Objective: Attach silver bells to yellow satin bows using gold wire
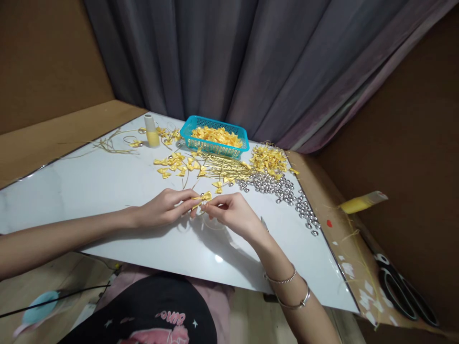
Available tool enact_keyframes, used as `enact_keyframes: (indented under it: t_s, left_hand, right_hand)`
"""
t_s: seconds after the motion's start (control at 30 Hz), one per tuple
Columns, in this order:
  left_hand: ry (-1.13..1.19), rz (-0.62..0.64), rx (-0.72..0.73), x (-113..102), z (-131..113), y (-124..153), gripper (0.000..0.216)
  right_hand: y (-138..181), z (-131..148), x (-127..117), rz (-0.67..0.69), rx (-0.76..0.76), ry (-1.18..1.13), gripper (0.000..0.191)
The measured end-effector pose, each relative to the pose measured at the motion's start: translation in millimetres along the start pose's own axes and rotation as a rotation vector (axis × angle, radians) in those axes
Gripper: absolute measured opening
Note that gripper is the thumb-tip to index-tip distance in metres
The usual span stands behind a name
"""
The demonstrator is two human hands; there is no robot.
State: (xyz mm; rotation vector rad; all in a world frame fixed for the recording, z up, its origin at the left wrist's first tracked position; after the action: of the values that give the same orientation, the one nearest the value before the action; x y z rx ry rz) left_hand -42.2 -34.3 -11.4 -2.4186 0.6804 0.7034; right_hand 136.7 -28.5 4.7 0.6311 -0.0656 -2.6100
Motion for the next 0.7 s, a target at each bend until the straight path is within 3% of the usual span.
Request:
enact_keyframes:
  t_s: [0.3,0.7]
  left_hand:
    - [0.061,-0.091,-0.074,-0.8,1.8,-1.2,0.024]
    - [0.385,-0.202,-0.208,-4.0,11.0,-7.6,0.027]
  right_hand:
    - [1.4,2.1,6.1,0.051,0.008,-0.023,0.021]
    - [4.9,6.0,19.8,0.131,0.056,-0.073,0.034]
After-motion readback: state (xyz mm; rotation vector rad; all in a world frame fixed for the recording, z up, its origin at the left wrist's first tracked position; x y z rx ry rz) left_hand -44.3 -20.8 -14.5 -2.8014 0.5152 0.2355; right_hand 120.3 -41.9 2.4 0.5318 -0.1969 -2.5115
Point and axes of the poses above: each hand's wrist, its own y-axis away from the middle knuckle, its own x-axis out of the palm, z = x × y, the point moved 2 cm from there along -y, towards the middle knuckle, and after that the axes turned 1 degree about -z, right-handed, at the moved point
